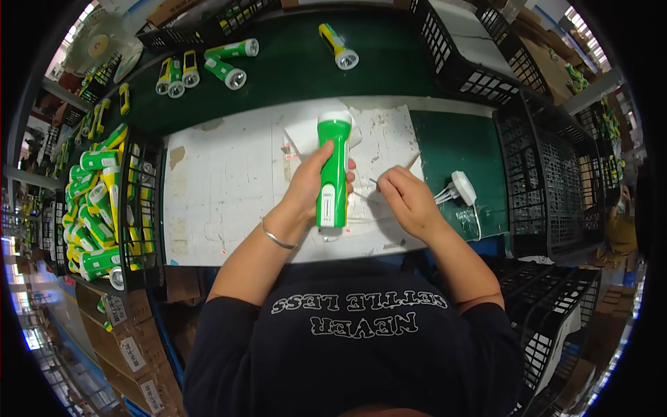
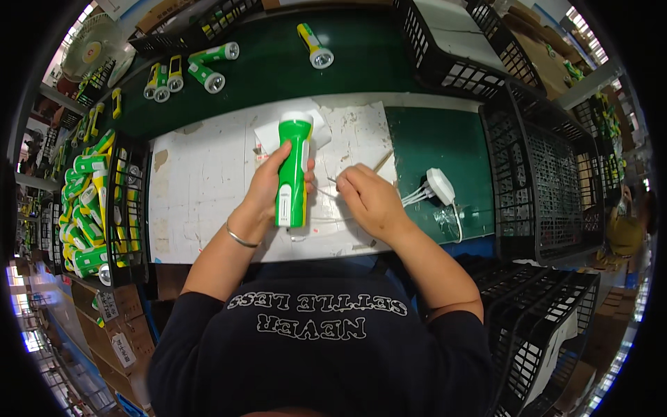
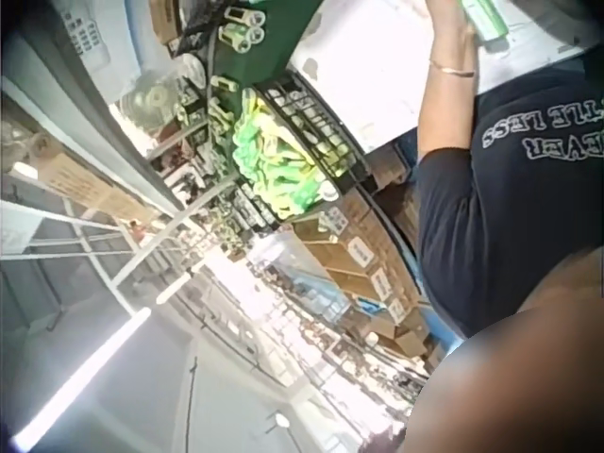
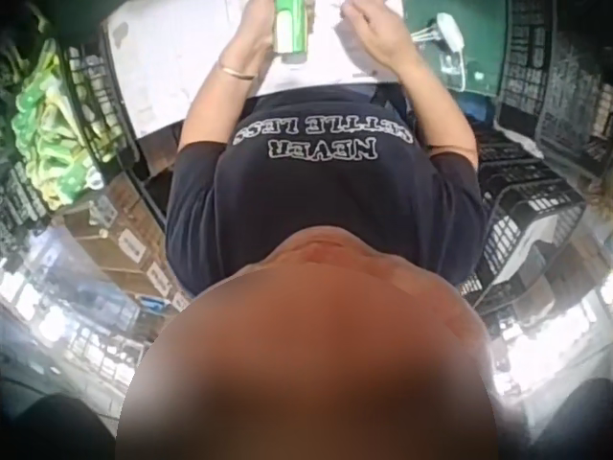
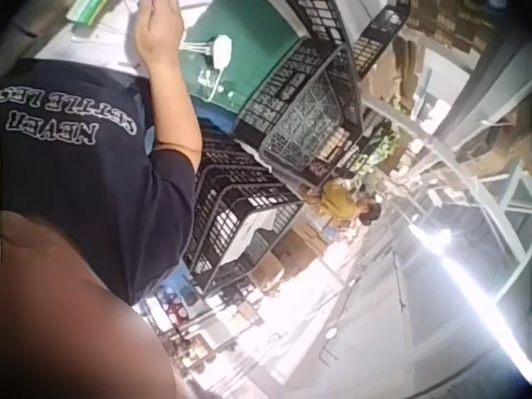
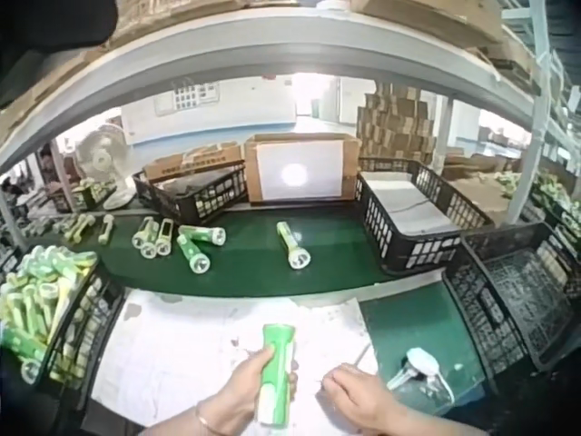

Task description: Testing the light function of flashlights and sorting them on an assembly line.

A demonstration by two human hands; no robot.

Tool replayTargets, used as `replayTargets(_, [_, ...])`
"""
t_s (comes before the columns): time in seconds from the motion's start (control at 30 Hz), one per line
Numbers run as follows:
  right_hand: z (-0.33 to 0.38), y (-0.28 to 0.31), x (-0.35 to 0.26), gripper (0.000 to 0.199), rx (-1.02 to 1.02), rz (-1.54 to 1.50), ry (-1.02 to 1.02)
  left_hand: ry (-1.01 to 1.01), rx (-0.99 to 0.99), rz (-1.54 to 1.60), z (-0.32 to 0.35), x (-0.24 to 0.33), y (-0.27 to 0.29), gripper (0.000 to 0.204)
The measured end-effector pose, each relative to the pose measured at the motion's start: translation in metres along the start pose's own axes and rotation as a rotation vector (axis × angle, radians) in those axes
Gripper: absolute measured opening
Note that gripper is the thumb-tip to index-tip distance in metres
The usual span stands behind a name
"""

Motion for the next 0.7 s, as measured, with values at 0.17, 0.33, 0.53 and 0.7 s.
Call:
replayTargets(0.17, [-0.002,-0.002,-0.027,0.007,0.091,0.373,0.246,-0.055,0.022,-0.124,0.005,-0.002,0.001,0.032])
replayTargets(0.33, [-0.010,-0.013,-0.039,0.007,0.116,0.532,0.411,-0.223,-0.011,-0.453,0.011,-0.009,-0.003,0.042])
replayTargets(0.53, [0.013,-0.015,-0.057,0.020,-0.063,0.220,0.682,-0.229,0.083,-0.228,0.008,0.009,0.010,0.047])
replayTargets(0.7, [0.011,-0.025,-0.053,0.030,0.096,0.088,0.472,-0.257,0.009,-0.241,0.005,0.012,0.011,0.048])
Point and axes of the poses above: each hand's wrist, its own z-axis away from the middle knuckle, its own y-axis out of the back of the hand, x = y × z, the point moved 2 cm from there along -z, towards the middle knuckle, and after that the axes turned 11 degrees about z, right-handed, at the moved point
